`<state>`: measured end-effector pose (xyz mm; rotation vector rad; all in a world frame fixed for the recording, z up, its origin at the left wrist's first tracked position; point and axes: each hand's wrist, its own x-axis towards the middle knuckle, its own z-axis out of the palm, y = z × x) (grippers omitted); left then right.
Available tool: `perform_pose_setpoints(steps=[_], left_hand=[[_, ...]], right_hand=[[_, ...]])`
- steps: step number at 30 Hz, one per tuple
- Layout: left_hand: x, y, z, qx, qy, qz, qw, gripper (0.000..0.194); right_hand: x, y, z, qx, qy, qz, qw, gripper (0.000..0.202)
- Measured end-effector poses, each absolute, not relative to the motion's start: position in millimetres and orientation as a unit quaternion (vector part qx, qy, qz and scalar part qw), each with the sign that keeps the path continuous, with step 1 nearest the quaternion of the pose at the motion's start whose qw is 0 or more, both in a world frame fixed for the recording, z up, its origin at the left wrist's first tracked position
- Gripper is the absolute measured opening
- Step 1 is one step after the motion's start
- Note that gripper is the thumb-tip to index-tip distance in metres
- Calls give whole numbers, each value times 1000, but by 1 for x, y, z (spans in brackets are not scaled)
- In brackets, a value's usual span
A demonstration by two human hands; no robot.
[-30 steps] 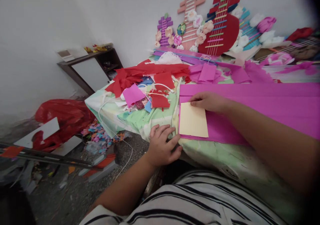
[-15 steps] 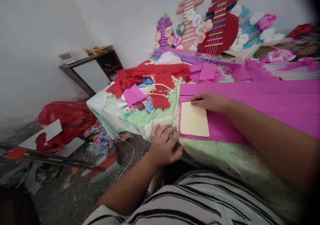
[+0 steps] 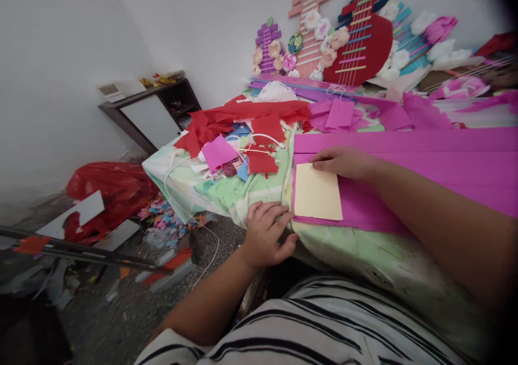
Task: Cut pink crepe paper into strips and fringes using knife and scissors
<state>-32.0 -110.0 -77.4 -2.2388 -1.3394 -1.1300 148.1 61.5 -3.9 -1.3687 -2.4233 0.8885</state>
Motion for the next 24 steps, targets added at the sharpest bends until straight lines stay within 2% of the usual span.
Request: perform_pose_setpoints(steps=[20,24], left_hand=[[-31,-111,-78,-775,-453,-415,147,21],[-31,-112,-77,-778,-459,-407,134,26]], right_hand=[[147,62,-4,-459,-836,285,94,35],[146,59,0,-458,-842,269,93,33]])
